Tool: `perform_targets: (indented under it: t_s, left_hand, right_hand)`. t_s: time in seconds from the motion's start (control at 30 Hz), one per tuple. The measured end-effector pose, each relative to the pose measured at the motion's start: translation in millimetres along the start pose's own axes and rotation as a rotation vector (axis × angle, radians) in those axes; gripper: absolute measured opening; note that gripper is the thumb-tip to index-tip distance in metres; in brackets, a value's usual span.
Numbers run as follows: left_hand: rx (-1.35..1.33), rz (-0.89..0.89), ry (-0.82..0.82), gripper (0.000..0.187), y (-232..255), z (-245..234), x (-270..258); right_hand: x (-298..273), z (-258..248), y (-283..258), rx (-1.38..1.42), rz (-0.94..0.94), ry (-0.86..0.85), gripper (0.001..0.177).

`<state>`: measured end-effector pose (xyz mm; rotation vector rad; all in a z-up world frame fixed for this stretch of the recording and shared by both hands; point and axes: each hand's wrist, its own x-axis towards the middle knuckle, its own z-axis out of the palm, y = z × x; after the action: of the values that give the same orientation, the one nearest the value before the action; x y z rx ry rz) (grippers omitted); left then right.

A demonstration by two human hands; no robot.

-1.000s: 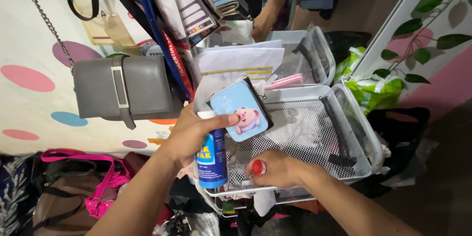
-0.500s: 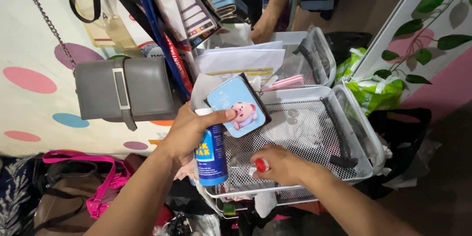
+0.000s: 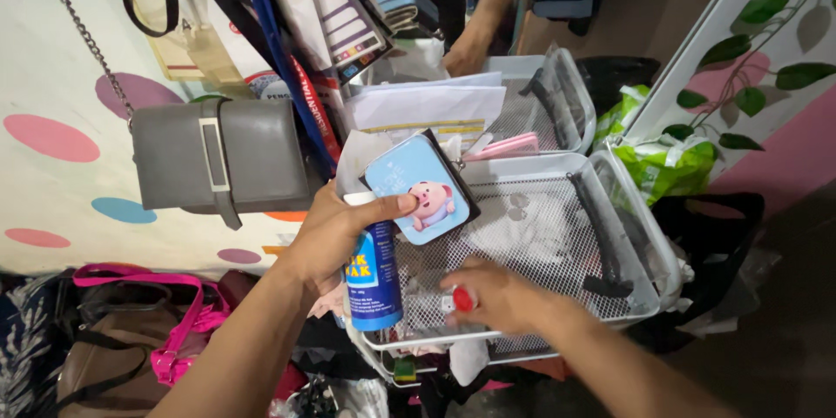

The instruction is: The person organizes various personal care items by moving them between a multi-tiered wire rack and a blue basket on the bed. They handle bottles, tubes, a hair clipper, and a small wallet, placing some items on the bed and others into the basket.

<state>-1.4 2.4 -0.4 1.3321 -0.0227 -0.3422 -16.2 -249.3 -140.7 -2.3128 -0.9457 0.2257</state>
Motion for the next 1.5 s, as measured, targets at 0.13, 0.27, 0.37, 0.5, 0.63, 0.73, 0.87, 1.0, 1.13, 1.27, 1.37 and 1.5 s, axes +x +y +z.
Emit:
perform_targets:
  t_s: [0.13,0.27,0.37,0.5,0.63,0.73,0.87,1.0,1.13,1.27,1.37,1.5]
  left_hand:
    - [-0.005,0.006,0.017,0.055,2.1,1.6,3.1]
    - [0.045,-0.026,0.081,0.055,7.3,0.1,1.0]
    - [0.014,-0.004,0.100,0.055,8.1,-1.4,1.6]
    - [-0.049,-0.020,0.047,0.054,4.6,-3.2,1.3]
    - [-0.042,-0.002,0.041,0.053,3.1,-2.6,2.0]
    - [-0.033,-0.006,0.053,0.053,5.6,-1.3,2.7]
    - [-0.043,-0.020,0.010,0.052,6.4,2.0,1.2]
    - [-0.003,-0.026,0.049,0.053,9.4,0.2,0.2]
    - [0.002,-0.027,0.060,0.053,9.6,-1.7,-1.0]
    - [-0.009,0.016,0.051,0.055,8.1,-1.8,3.5]
    - [-0.029,-0.010,0.027,0.055,5.5,-1.3,4.8]
    - [-0.007,-0.001,0.048,0.055,6.6,-2.5,5.8]
  right_hand:
    - [3.6,6.4,5.5,0.005,0.035,0.006,0.030]
    - [4.6,3.8,8.4,0.334,0.227,0.154,0.016]
    - [1.9,-8.3,11.9,0.805,0.490,0.331,0.013]
    - [-2.0,-18.2,11.0,1.219,0.752,0.401,0.016]
    - [5.6,-13.8,7.7,0.871,0.737,0.381,0.021]
    - [13.8,-0.8,2.9,0.283,0.651,0.333,0.035]
    - [19.2,15.1,-2.5,-0.061,0.426,0.231,0.035]
    - [26.4,17.5,-6.8,-0.032,0.489,0.088,0.029]
    - [31.8,12.6,-16.5,0.030,0.431,0.120,0.022]
    - [50.3,21.8,-41.0,0.068,0.489,0.221,0.020]
    - [53.7,30.7,-61.0,0.119,0.519,0.126,0.026]
    - [49.9,28.2,-63.7,0.296,0.472,0.021,0.027]
